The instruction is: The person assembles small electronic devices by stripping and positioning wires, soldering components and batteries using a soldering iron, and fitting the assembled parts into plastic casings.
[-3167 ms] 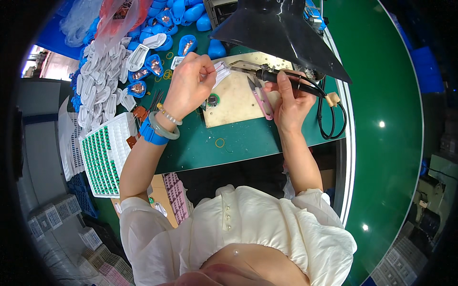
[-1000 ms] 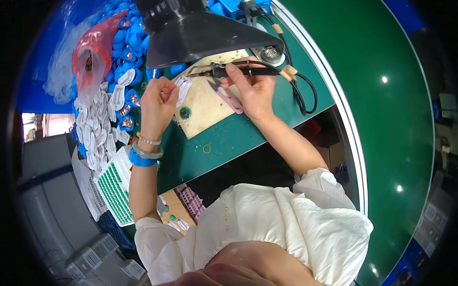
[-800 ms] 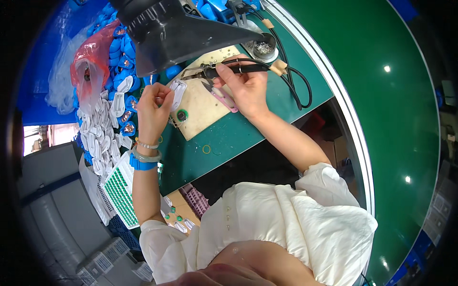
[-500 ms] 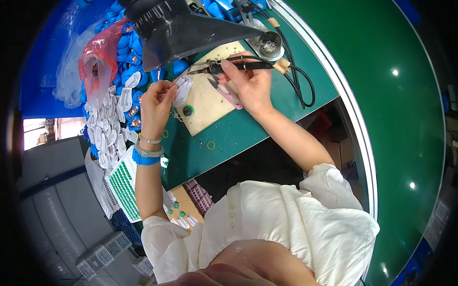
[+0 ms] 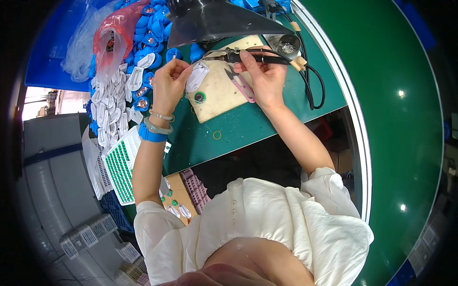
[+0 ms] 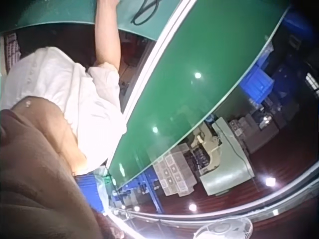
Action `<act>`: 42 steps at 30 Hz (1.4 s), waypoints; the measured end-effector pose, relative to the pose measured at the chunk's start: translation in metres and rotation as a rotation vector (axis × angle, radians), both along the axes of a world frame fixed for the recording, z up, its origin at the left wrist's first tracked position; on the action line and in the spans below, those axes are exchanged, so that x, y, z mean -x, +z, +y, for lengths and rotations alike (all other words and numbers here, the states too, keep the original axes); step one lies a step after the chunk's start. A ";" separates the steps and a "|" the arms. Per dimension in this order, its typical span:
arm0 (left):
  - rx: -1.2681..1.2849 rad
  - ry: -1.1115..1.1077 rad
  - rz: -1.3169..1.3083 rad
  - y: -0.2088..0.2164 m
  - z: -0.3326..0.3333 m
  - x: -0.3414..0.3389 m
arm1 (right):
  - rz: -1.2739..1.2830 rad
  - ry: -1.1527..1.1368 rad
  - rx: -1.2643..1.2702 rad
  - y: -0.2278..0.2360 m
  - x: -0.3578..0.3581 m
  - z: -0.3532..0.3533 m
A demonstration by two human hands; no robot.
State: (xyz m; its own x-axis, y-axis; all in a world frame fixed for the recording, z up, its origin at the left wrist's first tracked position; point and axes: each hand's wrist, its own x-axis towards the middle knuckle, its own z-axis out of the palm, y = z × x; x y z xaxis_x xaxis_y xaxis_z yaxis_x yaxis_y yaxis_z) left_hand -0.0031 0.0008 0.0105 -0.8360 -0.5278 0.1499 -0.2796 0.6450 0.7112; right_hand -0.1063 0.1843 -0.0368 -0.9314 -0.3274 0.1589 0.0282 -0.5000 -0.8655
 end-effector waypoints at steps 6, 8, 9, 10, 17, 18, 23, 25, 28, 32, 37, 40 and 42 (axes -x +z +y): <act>-0.114 -0.017 0.031 -0.009 -0.007 0.001 | 0.008 -0.004 0.015 -0.003 0.000 -0.001; -0.230 -0.012 0.066 -0.011 -0.008 0.001 | 0.008 0.002 0.010 -0.003 0.000 -0.001; -0.201 -0.010 0.029 -0.010 -0.008 0.001 | 0.019 0.000 0.006 -0.002 0.000 -0.001; -0.172 -0.009 -0.007 -0.008 -0.008 0.000 | 0.030 -0.002 0.002 -0.002 0.000 -0.001; 0.244 -0.019 -0.022 0.001 0.005 -0.001 | 0.030 0.029 0.003 -0.002 0.000 -0.001; 0.282 -0.026 0.007 0.001 0.005 -0.001 | 0.035 0.035 0.007 -0.001 0.000 0.000; 0.311 -0.027 0.059 -0.005 0.004 -0.001 | 0.040 0.062 0.008 -0.003 -0.001 -0.001; 0.339 -0.027 0.068 -0.006 0.004 -0.001 | 0.044 0.053 -0.021 -0.002 -0.001 0.000; 0.386 -0.033 0.111 -0.010 0.003 0.000 | 0.056 0.053 -0.025 -0.004 0.000 0.001; 0.366 -0.050 0.123 -0.012 0.004 0.001 | 0.064 0.060 -0.028 -0.001 0.000 0.000; 0.374 -0.047 0.111 -0.015 0.004 0.003 | 0.047 0.058 -0.064 -0.003 0.001 0.000; 0.367 -0.045 0.104 -0.014 0.005 0.004 | 0.045 0.030 -0.076 -0.004 0.002 0.000; 0.383 -0.050 0.104 -0.013 0.004 0.003 | 0.053 0.036 -0.073 -0.003 0.002 0.000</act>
